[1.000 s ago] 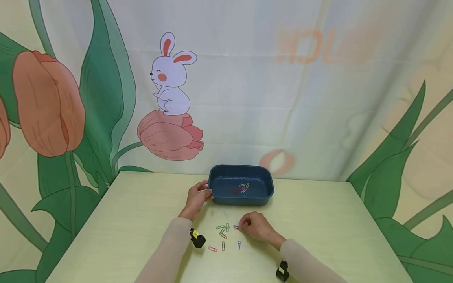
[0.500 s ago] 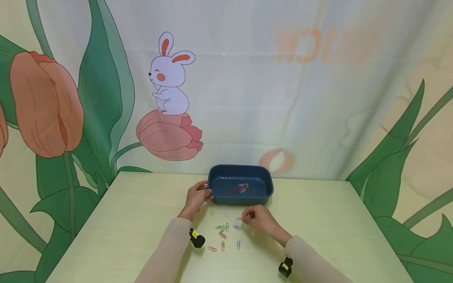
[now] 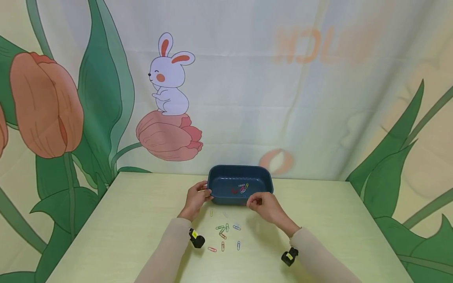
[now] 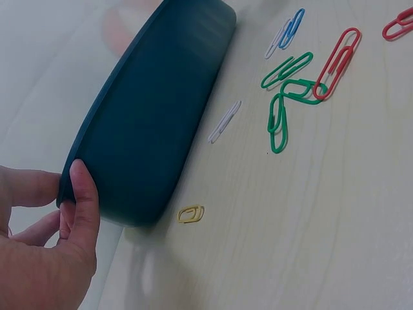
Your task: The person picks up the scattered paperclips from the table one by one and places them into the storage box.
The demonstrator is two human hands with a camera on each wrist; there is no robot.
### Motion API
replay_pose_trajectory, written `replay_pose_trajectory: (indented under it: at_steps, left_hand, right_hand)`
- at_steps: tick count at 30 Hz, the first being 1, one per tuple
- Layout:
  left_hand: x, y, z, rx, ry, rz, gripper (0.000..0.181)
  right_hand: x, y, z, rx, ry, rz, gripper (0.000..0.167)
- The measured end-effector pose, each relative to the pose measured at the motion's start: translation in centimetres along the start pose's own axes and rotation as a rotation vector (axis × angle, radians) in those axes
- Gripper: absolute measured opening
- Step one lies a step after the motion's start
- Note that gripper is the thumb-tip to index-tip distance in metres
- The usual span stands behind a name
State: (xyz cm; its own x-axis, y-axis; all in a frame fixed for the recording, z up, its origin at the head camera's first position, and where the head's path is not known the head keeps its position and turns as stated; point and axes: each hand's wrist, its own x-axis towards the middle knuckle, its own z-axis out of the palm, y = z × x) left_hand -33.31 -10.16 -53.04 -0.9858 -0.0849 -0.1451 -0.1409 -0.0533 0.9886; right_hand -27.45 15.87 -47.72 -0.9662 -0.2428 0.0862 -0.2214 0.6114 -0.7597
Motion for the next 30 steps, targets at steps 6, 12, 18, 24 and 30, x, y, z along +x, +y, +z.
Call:
replay_pose_trajectory:
  at_steps: [6,12,18,24,30]
  left_hand:
    - [-0.1,0.3,0.0,0.001,0.006,0.004,0.050]
    - [-0.1,0.3,0.1,-0.008,0.008,0.008,0.050]
    - [-0.1,0.1,0.2,-0.006,0.015,-0.004,0.050]
    - [0.0,-0.2,0.1,-0.003,0.020,-0.012,0.050]
    - [0.1,0.0,0.2,0.003,0.023,-0.006,0.050]
  right_hand:
    - [0.6,-0.8,-1.4,0.004,0.044,0.034,0.006]
    - [1.5,-0.8,-2.4,-0.006,0.061,0.039,0.006]
    - [2.9,-0.1,-2.9,0.023,0.083,0.054,0.008]
    - [4.2,0.4,-3.1,0.048,0.102,0.083,0.009]
    - [5.5,0.7,-3.1,0.055,0.130,0.079,0.011]
